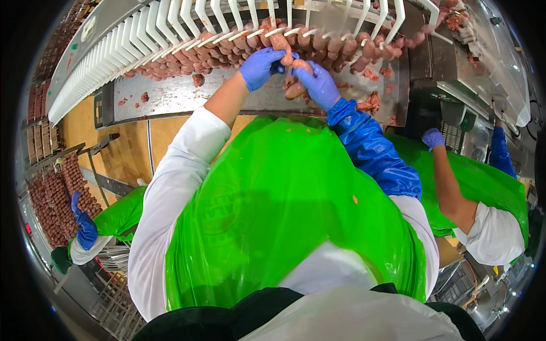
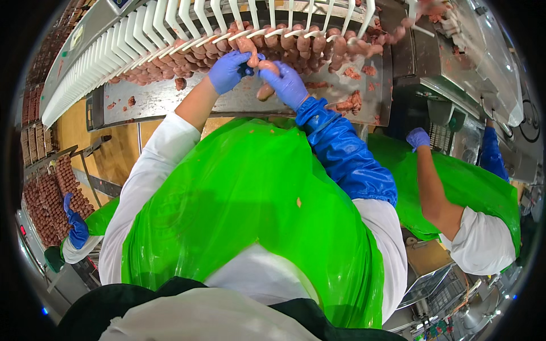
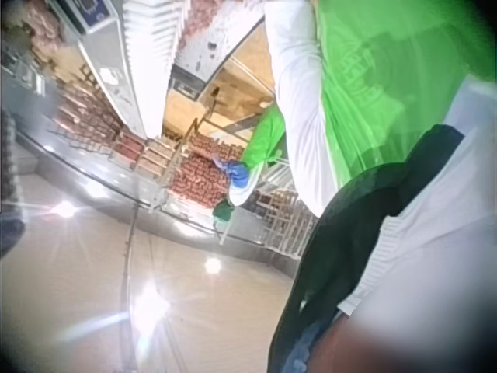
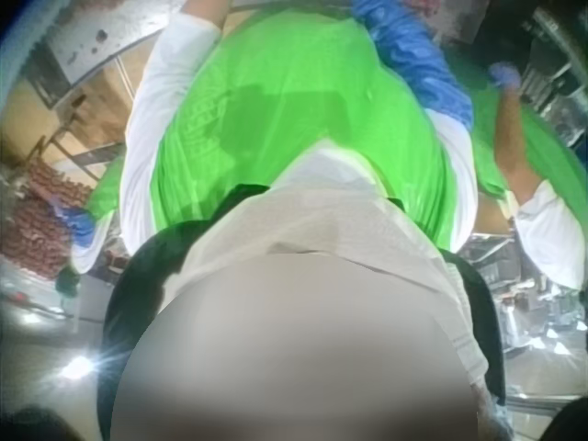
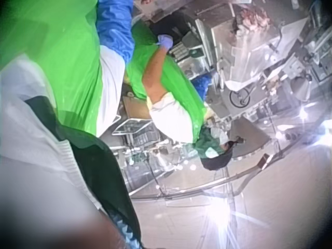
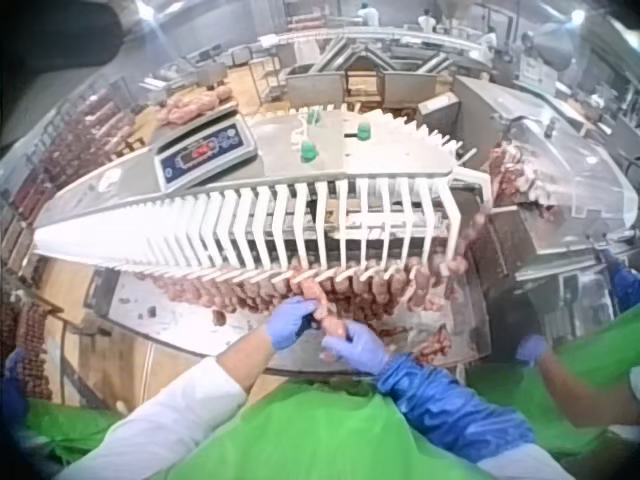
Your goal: The person is assembling sausages on a production line. They pick up links of raw sausage meat from a conveyor belt and place them into a white plastic rack. The worker uses both hands to handle the meat and arrange it in the rack.
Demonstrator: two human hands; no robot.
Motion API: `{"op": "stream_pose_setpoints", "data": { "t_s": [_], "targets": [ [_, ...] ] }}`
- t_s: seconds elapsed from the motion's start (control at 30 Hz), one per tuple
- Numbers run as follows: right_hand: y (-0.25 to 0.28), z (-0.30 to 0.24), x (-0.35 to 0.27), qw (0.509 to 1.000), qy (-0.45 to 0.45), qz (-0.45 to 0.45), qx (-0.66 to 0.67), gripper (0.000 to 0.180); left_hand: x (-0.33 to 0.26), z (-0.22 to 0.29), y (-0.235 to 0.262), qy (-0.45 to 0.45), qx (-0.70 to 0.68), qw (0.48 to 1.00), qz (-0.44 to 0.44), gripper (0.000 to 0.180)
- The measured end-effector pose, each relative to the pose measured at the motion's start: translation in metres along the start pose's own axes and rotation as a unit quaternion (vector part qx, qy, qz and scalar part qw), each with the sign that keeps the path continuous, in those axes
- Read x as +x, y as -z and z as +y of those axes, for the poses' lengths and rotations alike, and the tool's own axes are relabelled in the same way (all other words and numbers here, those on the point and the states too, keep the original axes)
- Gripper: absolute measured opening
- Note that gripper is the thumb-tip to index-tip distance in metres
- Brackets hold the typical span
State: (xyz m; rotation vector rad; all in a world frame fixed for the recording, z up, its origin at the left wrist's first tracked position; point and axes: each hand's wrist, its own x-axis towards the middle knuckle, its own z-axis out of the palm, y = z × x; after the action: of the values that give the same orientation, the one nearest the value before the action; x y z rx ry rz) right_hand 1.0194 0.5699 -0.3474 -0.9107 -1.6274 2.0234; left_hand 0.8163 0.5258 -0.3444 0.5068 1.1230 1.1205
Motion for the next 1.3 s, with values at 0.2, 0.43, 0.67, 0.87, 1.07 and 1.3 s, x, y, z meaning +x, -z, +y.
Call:
{"op": "stream_pose_setpoints", "data": {
  "t_s": [0.2,0.43,0.67,0.87,1.07,1.3],
  "targets": [
    [0.016,0.07,0.034,0.981,0.005,0.001,-0.193,0.033,0.01,-0.008,0.001,-0.005,0.009,1.0,-0.004,0.025],
    [0.014,0.026,0.022,0.999,0.027,-0.01,0.026,0.036,0.001,-0.004,0.013,-0.004,-0.038,0.999,-0.001,0.028],
    [0.014,0.044,0.014,0.904,0.085,-0.097,-0.407,0.046,-0.008,0.017,-0.027,0.02,0.323,0.941,0.097,0.027],
    [0.021,0.078,0.033,0.96,0.051,-0.114,-0.25,0.045,-0.01,0.039,-0.03,0.052,0.408,0.907,0.09,0.029],
    [0.018,0.031,0.011,0.99,0.041,-0.122,-0.048,0.042,0.004,-0.001,0.004,-0.005,0.009,0.998,0.069,0.021],
    [0.02,0.004,0.003,0.763,0.288,-0.03,-0.577,0.032,0.002,0.008,0.023,0.079,0.174,0.98,0.057,0.027]
  ]
}}
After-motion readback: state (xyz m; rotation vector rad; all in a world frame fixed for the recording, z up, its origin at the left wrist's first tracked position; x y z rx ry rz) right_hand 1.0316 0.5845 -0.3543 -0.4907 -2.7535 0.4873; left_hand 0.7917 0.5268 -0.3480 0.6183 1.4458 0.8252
